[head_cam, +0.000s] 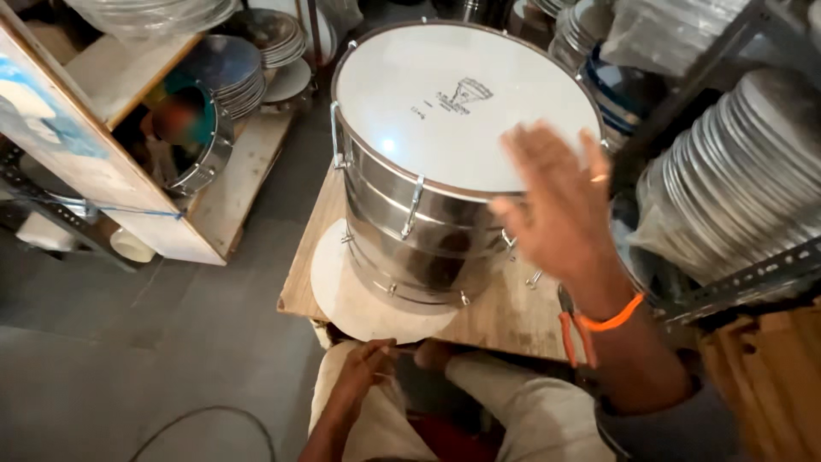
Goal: The person uses pliers and a wrench to adjust and tighten the tension rods on a drum shell, turning the drum over to work on multiple sides.
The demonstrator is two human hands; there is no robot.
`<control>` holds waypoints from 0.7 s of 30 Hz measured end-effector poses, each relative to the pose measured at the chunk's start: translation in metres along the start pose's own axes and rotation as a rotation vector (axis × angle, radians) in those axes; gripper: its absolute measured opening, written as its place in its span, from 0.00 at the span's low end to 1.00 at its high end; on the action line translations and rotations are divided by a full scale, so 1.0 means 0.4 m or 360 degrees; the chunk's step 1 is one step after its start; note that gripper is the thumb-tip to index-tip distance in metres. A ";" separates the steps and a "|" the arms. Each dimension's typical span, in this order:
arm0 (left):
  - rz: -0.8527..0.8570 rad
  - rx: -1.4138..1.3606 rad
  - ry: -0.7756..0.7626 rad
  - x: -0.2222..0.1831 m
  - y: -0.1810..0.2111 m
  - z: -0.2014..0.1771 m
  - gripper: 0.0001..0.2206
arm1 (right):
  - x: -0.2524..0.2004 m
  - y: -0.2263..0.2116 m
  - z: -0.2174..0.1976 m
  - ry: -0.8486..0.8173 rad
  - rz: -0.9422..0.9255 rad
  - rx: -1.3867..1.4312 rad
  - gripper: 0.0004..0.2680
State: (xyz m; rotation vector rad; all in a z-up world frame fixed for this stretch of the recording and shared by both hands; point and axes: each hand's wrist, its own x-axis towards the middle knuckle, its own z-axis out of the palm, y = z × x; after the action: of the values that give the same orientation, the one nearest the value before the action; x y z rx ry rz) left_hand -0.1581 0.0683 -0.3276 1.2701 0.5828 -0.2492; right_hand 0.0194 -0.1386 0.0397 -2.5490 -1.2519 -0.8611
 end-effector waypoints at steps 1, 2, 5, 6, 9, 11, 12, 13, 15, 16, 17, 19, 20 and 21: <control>0.0067 -0.0090 -0.0061 0.015 -0.007 0.004 0.21 | 0.006 0.036 0.006 0.0030 0.0143 0.0078 0.24; 0.0133 -0.0179 -0.0122 0.026 -0.011 0.007 0.21 | 0.027 0.095 0.018 0.0061 0.0285 0.0157 0.23; 0.0153 -0.0295 -0.0138 0.055 0.024 0.027 0.23 | 0.105 0.321 0.098 0.0111 0.0577 0.0191 0.26; 0.0144 -0.0284 -0.0117 0.059 0.042 0.029 0.24 | 0.141 0.406 0.143 -0.0029 0.0760 0.0269 0.26; 0.0136 -0.0294 -0.0044 0.066 0.095 0.024 0.27 | 0.192 0.605 0.289 -0.0032 0.0532 0.0408 0.28; 0.0108 -0.0320 -0.0010 0.063 0.115 0.009 0.30 | 0.215 0.668 0.366 -0.0362 0.1014 0.0401 0.25; 0.0103 -0.0334 -0.0016 0.062 0.121 0.007 0.32 | 0.224 0.679 0.392 -0.0537 0.1260 0.0399 0.24; 0.0096 -0.0340 -0.0020 0.058 0.129 0.003 0.34 | 0.241 0.682 0.406 -0.0560 0.1276 0.0321 0.23; 0.0064 -0.0376 -0.0029 0.059 0.156 0.005 0.39 | 0.271 0.667 0.407 -0.0603 0.1318 0.0162 0.21; 0.0039 -0.0406 -0.0033 0.059 0.171 0.014 0.41 | 0.292 0.653 0.403 -0.0626 0.1384 0.0143 0.20; -0.0006 -0.0426 -0.0055 0.050 0.176 0.030 0.43 | 0.297 0.642 0.394 -0.0659 0.1476 0.0113 0.19; 0.0043 -0.0673 -0.0175 0.043 0.197 0.060 0.46 | 0.277 0.626 0.366 -0.0670 0.1534 0.0054 0.18; 0.0077 -0.0805 -0.0233 0.037 0.204 0.077 0.48 | 0.259 0.615 0.359 -0.0650 0.1500 0.0025 0.17; 0.0039 -0.0871 -0.0250 0.048 0.225 0.096 0.49 | 0.267 0.610 0.356 -0.0603 0.1444 0.0000 0.16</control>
State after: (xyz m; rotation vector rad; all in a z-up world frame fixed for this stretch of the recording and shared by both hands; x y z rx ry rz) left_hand -0.0880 0.0612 -0.2572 0.7206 0.4579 -0.1517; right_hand 0.3185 -0.1657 0.0069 -2.8829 -0.0391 -0.1786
